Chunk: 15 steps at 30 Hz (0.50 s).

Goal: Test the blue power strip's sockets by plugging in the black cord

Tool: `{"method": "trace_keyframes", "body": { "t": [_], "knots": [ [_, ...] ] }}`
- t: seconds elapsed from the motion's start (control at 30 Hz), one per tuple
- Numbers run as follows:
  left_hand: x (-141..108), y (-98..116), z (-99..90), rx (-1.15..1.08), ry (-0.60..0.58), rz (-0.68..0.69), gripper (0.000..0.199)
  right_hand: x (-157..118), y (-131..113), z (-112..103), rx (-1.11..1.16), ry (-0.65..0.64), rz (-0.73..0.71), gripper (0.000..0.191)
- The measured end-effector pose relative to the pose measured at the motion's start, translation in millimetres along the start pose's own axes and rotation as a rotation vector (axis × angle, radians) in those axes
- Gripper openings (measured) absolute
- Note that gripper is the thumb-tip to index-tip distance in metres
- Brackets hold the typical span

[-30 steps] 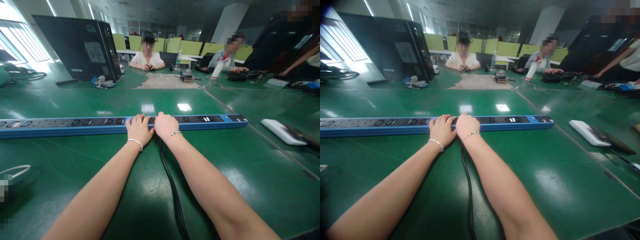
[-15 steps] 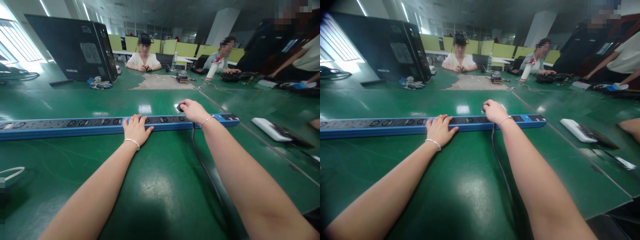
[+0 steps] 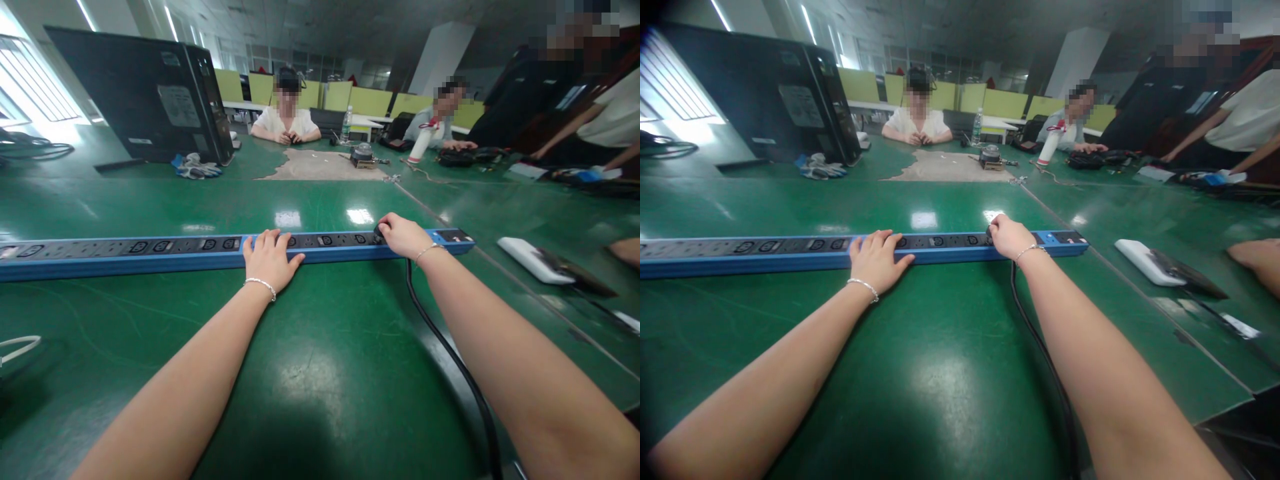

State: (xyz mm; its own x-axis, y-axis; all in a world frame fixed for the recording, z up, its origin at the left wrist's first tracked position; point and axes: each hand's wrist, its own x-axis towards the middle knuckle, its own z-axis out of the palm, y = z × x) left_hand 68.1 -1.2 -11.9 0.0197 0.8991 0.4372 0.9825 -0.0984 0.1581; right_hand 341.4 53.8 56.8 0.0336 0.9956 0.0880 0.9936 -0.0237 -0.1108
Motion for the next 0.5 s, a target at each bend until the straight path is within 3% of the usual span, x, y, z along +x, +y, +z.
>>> {"method": "trace_keyframes", "body": {
  "t": [0.5],
  "knots": [
    [-0.2, -0.1, 0.6, 0.013, 0.013, 0.014, 0.053, -11.4, -11.6, -2.1, -0.118, -0.011, -0.011, 0.039]
  ]
}}
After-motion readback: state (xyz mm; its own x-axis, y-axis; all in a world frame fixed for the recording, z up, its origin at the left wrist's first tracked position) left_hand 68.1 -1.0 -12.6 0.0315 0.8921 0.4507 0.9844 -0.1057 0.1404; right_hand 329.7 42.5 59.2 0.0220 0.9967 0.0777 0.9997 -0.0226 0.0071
